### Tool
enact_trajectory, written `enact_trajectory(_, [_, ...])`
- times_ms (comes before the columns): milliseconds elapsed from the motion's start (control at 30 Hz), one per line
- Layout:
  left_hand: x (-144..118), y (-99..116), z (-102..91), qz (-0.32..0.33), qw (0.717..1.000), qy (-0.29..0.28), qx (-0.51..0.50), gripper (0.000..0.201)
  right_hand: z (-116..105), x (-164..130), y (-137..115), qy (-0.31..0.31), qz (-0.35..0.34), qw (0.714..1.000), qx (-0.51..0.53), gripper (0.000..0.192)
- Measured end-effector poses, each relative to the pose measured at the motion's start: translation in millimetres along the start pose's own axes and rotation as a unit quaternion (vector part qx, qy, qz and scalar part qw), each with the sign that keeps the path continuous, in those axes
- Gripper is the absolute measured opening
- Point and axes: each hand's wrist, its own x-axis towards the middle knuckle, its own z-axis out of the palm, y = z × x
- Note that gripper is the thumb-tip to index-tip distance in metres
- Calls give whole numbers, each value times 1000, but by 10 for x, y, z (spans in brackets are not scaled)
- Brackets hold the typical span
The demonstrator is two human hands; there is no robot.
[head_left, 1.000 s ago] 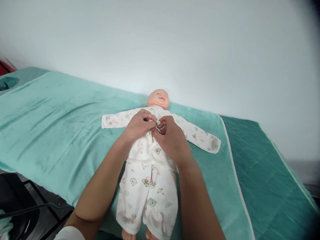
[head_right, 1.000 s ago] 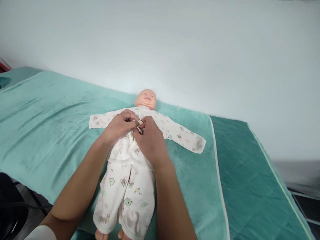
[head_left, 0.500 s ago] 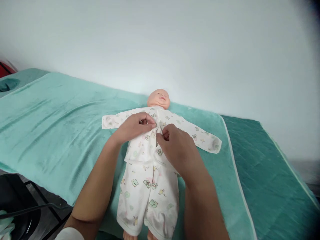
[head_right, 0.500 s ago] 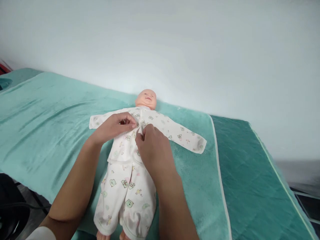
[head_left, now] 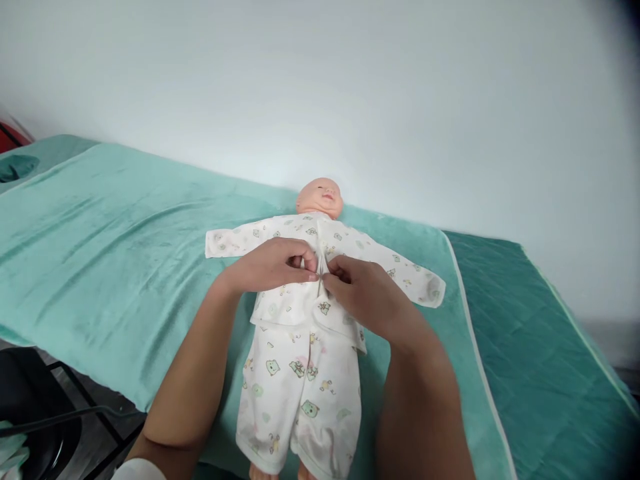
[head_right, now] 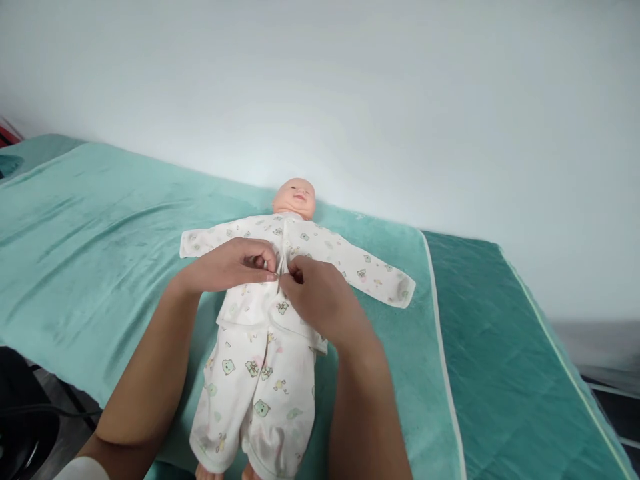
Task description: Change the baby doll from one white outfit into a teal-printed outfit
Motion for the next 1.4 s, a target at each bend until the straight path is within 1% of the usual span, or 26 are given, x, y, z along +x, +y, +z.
enact_trajectory(100, [-10, 13, -6, -10, 998, -10, -61, 11, -49, 41, 90, -57, 8, 992, 117, 19])
enact_trajectory(200, [-9, 16, -3, -9, 992, -15, -126, 9, -92, 90, 195, -99, -3, 970, 224, 20])
enact_trajectory(300, [3, 4, 12, -21, 984, -22, -173, 11, -87, 123, 246, -114, -21, 947, 301, 20])
enact_trajectory(400, [20, -21, 28, -27, 977, -24, -210, 14, -36, 132, 239, -111, -31, 929, 352, 16])
enact_trajectory(567, [38, -54, 48, -15, 967, -33, -252, 13, 81, 86, 213, -77, -41, 933, 350, 22])
enact_trajectory(733, [51, -60, 72, -14, 969, -24, -244, 12, 227, -12, 272, -31, -65, 916, 395, 29])
enact_trajectory(867, [65, -67, 76, -19, 970, -31, -241, 13, 314, -57, 305, 6, -61, 921, 384, 31])
enact_trajectory(933, [69, -70, 75, -19, 970, -32, -239, 14, 325, -59, 309, 8, -63, 926, 372, 33])
enact_trajectory(1067, [71, -71, 76, -26, 973, -31, -228, 16, 320, -49, 315, 6, -78, 926, 369, 34])
enact_trajectory(1200, [76, -70, 77, -34, 976, -31, -212, 22, 323, -46, 316, 18, -73, 927, 368, 34])
enact_trajectory(1267, [80, -74, 80, -36, 978, -28, -205, 25, 325, -42, 318, 15, -69, 920, 385, 32])
enact_trajectory(1400, [88, -99, 91, -26, 979, -30, -199, 26, 331, -25, 335, 1, -64, 900, 430, 22])
